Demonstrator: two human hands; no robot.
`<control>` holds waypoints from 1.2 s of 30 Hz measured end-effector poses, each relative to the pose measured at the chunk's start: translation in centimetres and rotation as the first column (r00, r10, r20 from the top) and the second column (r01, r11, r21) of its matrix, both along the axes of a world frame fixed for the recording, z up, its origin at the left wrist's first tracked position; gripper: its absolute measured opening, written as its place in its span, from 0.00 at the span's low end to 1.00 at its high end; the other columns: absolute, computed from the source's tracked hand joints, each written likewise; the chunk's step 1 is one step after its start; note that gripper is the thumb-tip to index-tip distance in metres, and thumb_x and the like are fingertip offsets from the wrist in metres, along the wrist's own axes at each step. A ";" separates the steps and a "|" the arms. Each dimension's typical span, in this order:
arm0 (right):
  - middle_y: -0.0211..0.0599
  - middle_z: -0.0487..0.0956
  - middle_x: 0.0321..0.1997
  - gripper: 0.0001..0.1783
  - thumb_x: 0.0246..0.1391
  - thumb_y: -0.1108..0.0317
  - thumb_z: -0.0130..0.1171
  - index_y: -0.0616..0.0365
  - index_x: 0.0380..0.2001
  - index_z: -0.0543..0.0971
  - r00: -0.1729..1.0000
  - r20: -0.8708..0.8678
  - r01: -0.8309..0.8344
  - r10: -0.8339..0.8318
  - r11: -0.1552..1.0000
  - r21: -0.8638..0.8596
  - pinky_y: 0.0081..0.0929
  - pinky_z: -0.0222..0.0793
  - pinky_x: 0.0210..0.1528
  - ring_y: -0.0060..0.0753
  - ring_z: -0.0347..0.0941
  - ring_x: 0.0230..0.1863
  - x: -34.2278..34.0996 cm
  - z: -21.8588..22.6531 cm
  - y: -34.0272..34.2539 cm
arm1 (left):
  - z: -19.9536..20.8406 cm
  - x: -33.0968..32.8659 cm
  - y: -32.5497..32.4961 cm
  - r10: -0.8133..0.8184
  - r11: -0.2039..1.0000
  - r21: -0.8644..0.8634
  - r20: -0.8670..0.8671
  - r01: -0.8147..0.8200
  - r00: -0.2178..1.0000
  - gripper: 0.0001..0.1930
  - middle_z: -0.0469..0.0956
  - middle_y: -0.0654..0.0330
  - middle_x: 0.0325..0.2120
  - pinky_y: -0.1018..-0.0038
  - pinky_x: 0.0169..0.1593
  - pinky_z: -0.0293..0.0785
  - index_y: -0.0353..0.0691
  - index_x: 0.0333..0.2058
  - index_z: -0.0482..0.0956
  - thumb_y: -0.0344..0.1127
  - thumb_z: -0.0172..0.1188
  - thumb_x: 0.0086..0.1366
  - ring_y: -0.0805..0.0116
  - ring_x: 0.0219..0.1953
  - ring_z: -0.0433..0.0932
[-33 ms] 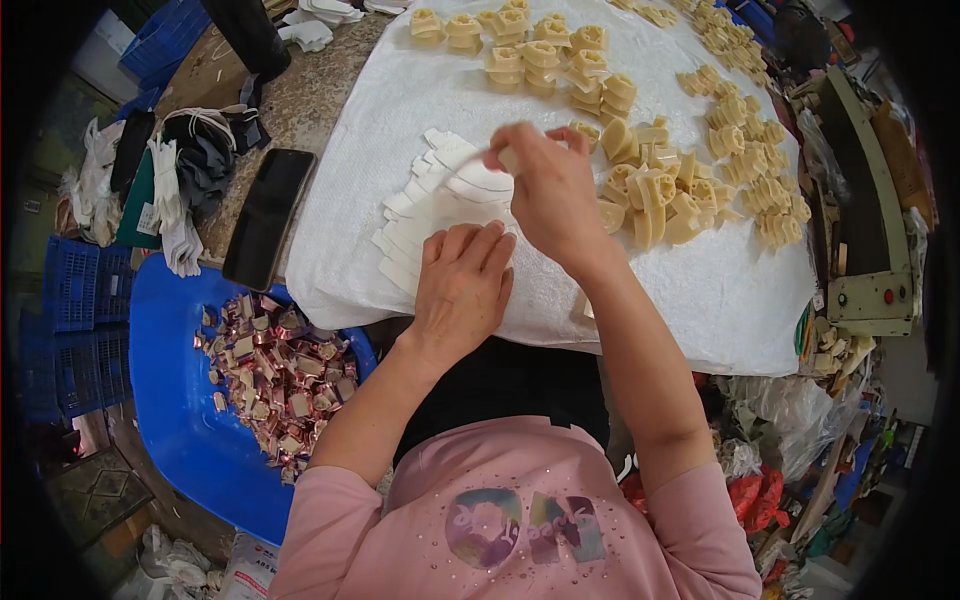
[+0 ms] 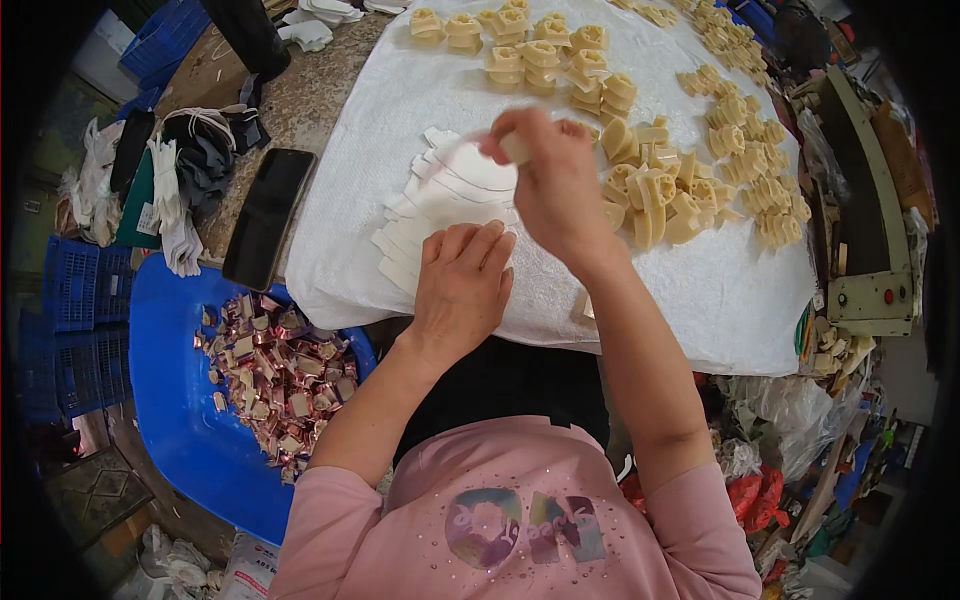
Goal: Assembling small rubber or foam components into a larger shoe structure by hand.
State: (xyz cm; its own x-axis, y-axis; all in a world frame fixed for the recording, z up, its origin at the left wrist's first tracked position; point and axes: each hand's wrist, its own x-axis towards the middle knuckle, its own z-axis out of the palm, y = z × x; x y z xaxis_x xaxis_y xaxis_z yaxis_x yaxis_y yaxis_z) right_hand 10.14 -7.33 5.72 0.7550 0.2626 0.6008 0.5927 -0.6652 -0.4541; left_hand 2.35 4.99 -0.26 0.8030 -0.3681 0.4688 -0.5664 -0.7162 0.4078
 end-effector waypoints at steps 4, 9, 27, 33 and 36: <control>0.34 0.76 0.26 0.17 0.40 0.86 0.49 0.55 0.35 0.72 1.000 0.002 0.020 -0.021 0.967 0.253 0.35 0.62 0.45 0.43 0.73 0.33 -0.8 5.0 -0.9 | 0.4 0.6 0.3 -0.024 0.998 -0.066 -0.015 0.023 1.000 0.25 0.73 0.54 0.45 0.62 0.52 0.62 0.35 0.47 0.72 0.30 0.63 0.47 0.56 0.48 0.69; 0.38 0.75 0.36 0.17 0.33 0.84 0.52 0.58 0.31 0.75 0.980 0.158 -0.124 0.120 0.992 0.016 0.36 0.66 0.40 0.45 0.70 0.39 -4.3 2.5 -5.4 | 3.1 0.5 1.3 -0.173 0.962 -0.240 -0.166 0.130 0.971 0.21 0.74 0.48 0.42 0.63 0.54 0.62 0.30 0.48 0.71 0.34 0.57 0.57 0.54 0.47 0.70; 0.42 0.67 0.39 0.31 0.34 0.86 0.53 0.56 0.48 0.74 0.922 -0.373 0.091 -0.106 0.994 -0.058 0.31 0.65 0.45 0.45 0.63 0.42 -13.2 -3.6 -11.1 | 3.2 -2.7 -3.2 -0.597 0.189 -0.825 -0.527 -0.533 0.605 0.20 0.69 0.62 0.17 0.81 0.22 0.59 0.30 0.53 0.65 0.40 0.41 0.71 0.78 0.17 0.63; 0.43 0.67 0.39 0.27 0.34 0.86 0.53 0.57 0.44 0.75 0.898 -0.414 0.138 -0.150 0.989 -0.058 0.34 0.65 0.45 0.46 0.65 0.40 -14.5 -3.7 -11.6 | 3.7 -2.8 -3.9 -0.630 0.175 -0.842 -0.494 -0.511 0.599 0.18 0.72 0.60 0.24 0.80 0.24 0.61 0.30 0.53 0.63 0.36 0.41 0.70 0.76 0.21 0.66; 0.42 0.69 0.39 0.26 0.34 0.86 0.53 0.56 0.42 0.76 0.899 -0.384 0.189 -0.212 0.977 -0.097 0.34 0.65 0.45 0.45 0.65 0.42 -15.2 -2.6 -12.1 | 3.3 -2.6 -3.6 -0.654 0.158 -0.865 -0.453 -0.476 0.606 0.18 0.73 0.57 0.32 0.78 0.28 0.64 0.29 0.54 0.63 0.35 0.41 0.70 0.75 0.27 0.69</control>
State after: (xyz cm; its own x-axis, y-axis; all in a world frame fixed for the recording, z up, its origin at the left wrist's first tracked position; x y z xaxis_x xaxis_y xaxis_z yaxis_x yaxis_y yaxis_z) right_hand -5.03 -19.39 3.12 0.9660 0.1054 0.2361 0.2271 -0.7821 -0.5803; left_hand -0.28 1.40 3.09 0.9604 -0.2370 -0.1463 0.2579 0.5588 0.7882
